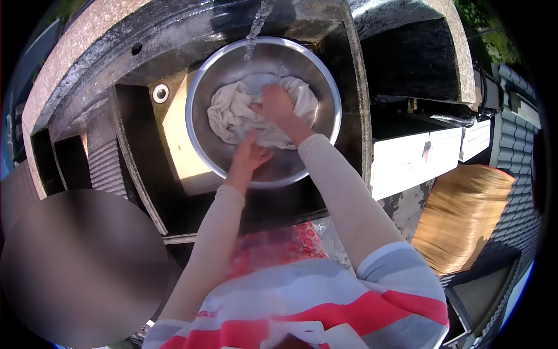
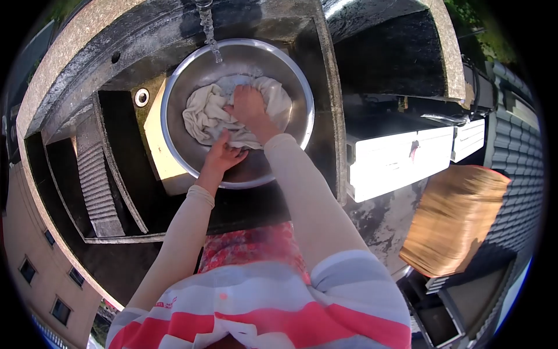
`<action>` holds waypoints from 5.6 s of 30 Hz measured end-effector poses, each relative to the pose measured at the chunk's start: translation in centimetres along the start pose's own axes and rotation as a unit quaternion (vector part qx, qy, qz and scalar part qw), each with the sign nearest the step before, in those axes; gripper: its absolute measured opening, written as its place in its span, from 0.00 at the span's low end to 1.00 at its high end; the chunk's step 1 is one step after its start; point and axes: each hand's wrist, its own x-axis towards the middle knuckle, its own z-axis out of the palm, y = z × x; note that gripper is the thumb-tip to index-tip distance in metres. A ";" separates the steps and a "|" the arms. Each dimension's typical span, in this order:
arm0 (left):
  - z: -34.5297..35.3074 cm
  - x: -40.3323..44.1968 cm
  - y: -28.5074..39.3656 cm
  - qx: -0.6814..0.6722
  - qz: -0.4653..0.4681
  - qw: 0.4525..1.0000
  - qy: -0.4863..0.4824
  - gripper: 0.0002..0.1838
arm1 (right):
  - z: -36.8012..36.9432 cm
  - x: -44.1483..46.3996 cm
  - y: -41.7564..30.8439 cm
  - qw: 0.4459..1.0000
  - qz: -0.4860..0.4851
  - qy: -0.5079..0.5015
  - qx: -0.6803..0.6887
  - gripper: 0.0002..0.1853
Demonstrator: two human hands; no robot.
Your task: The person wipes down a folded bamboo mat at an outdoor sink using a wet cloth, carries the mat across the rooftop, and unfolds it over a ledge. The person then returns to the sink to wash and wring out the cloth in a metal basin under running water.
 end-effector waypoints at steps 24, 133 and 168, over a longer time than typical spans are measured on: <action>13.9 -30.2 15.1 0.607 0.290 0.738 -0.050 0.42 | -31.4 -17.1 -1.6 0.957 -0.059 0.021 0.285 0.35; 0.5 -5.7 7.2 0.081 0.104 0.983 -0.129 0.44 | -4.2 -6.1 -10.4 0.948 0.036 0.189 0.256 0.16; 5.8 -4.2 7.7 0.857 0.440 0.268 0.024 0.43 | -4.6 -8.5 3.4 0.977 0.192 -0.007 0.090 0.25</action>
